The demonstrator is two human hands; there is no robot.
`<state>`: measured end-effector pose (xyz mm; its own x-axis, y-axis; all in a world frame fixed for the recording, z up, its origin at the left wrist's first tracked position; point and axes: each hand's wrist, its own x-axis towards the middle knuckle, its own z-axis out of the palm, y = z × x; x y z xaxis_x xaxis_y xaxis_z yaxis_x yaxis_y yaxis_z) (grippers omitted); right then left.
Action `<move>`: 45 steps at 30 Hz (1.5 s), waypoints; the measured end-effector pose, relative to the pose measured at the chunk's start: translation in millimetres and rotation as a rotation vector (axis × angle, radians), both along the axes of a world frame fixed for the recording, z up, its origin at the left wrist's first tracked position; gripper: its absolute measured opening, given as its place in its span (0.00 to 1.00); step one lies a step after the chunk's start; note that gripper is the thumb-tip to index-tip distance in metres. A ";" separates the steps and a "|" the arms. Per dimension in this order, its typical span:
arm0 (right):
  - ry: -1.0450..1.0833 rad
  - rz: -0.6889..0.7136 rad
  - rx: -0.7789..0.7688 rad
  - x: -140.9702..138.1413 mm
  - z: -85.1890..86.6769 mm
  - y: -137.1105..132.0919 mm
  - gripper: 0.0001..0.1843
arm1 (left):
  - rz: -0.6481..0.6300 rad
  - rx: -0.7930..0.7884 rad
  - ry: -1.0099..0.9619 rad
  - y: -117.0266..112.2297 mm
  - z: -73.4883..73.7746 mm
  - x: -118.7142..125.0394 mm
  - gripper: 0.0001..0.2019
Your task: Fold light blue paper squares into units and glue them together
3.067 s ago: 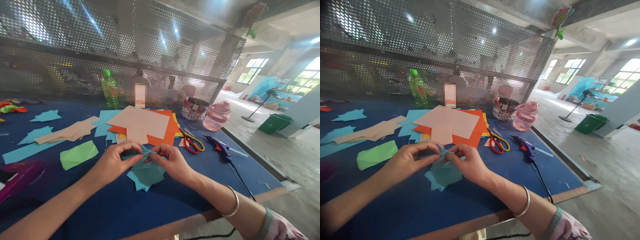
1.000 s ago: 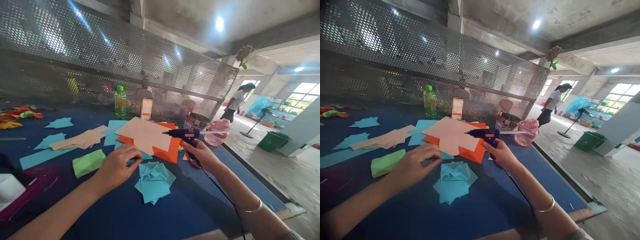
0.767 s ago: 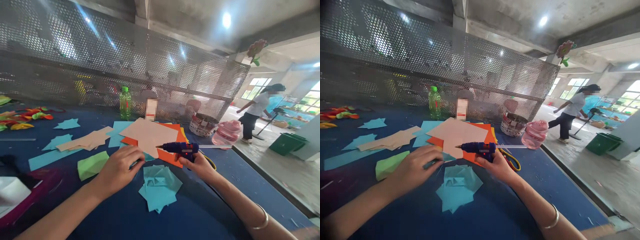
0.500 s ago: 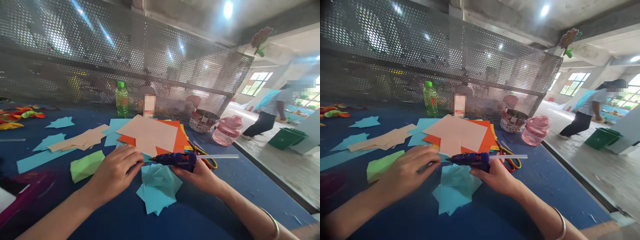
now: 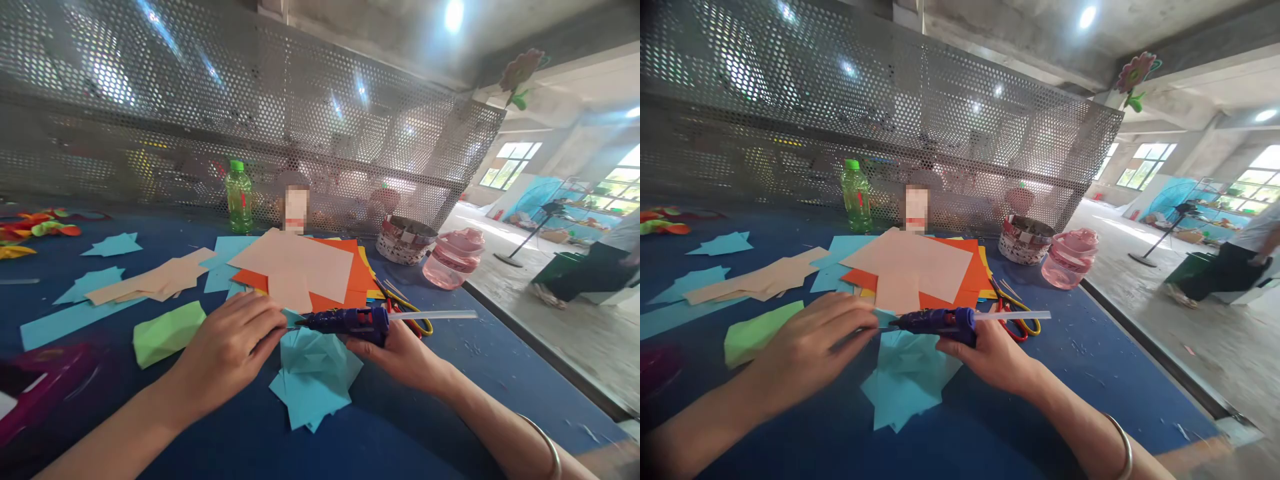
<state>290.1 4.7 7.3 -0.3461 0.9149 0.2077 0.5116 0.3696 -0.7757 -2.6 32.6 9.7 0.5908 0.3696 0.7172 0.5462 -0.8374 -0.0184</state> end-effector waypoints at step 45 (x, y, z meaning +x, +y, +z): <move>-0.080 -0.051 0.059 9.2 -0.6 2.0 0.18 | 0.026 0.082 -0.003 0.1 7.7 -2.8 0.09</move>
<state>299.3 6.7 6.7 -0.3166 0.9189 0.2355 0.5904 0.3852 -0.7092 -5.4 32.7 17.4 0.5793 0.3246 0.7477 0.5680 -0.8187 -0.0847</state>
